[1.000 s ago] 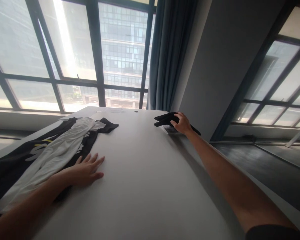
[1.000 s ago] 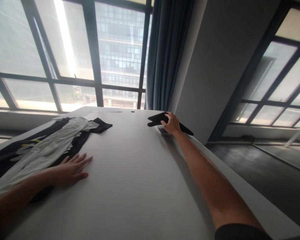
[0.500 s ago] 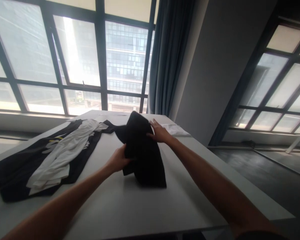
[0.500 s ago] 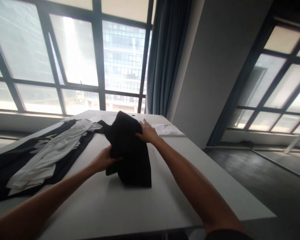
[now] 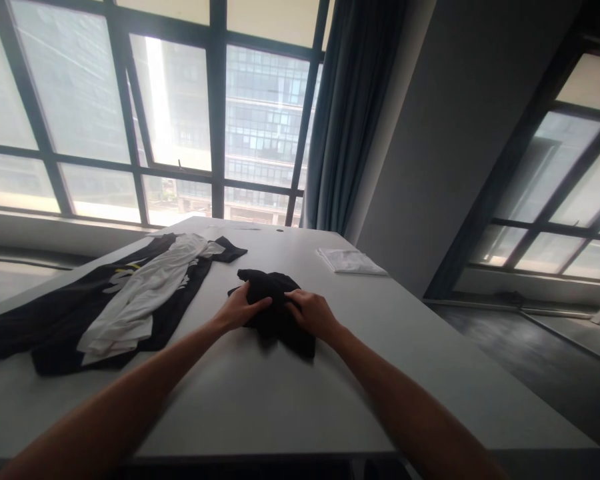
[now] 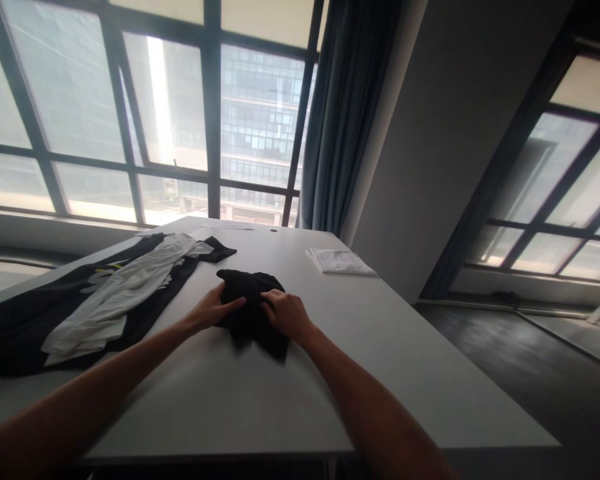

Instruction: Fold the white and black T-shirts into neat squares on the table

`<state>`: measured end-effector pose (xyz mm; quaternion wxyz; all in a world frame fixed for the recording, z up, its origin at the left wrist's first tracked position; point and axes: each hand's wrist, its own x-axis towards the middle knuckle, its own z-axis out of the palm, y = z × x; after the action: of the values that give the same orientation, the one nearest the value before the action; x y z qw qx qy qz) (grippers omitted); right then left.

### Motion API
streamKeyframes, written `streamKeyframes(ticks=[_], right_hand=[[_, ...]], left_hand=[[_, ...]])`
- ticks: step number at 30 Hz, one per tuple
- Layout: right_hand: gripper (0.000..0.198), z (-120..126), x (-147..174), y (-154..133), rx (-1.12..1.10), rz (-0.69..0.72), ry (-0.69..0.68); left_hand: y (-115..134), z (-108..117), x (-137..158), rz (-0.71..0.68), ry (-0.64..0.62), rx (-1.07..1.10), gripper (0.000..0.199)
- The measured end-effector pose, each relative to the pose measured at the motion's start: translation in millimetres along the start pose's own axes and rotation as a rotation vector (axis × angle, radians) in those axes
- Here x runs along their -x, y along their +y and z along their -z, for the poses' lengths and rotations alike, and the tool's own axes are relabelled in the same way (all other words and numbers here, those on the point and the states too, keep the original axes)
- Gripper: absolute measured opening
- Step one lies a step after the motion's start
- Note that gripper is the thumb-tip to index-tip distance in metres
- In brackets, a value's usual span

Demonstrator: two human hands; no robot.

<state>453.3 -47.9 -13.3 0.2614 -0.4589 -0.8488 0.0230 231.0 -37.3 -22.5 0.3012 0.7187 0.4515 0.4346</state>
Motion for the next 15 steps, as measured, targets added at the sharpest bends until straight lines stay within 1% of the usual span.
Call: streamKeyframes(ticks=[2,4,5,7,8,10,11,13,15], right_hand=[[0.028,9.0,-4.3,13.8,-0.017,-0.068,0.069],[0.028,19.9,-8.7,36.3,-0.052,-0.173,0.153],[0.028,24.8,-10.0,50.7,-0.07,-0.242,0.197],[0.03,32.3,-8.8,83.8,-0.108,-0.427,0.29],[0.029,34.6,-6.2,101.1,-0.165,-0.511,0.286],[0.024,36.2,1.9,133.3,-0.282,-0.667,0.194],[0.024,35.9,6.3,146.9,-0.284,-0.729,0.167],[0.033,34.0,13.2,166.8,-0.205,-0.769,0.181],[0.04,31.0,15.3,176.1,-0.115,-0.758,0.235]], left_hand=[[1.0,7.6,-0.9,-0.026,-0.02,-0.08,0.069],[-0.1,15.1,-4.0,-0.045,0.007,-0.192,0.073],[-1.5,18.3,-6.0,-0.052,0.037,-0.252,0.072],[-5.7,23.9,-9.9,-0.061,0.103,-0.353,0.065],[-8.3,26.6,-11.6,-0.066,0.138,-0.396,0.059],[-13.9,32.5,-13.8,-0.097,0.215,-0.481,0.049],[-16.6,35.9,-14.3,-0.124,0.248,-0.522,0.045],[-20.5,42.6,-13.8,-0.202,0.274,-0.583,0.037],[-21.6,46.8,-11.5,-0.283,0.233,-0.591,0.033]])
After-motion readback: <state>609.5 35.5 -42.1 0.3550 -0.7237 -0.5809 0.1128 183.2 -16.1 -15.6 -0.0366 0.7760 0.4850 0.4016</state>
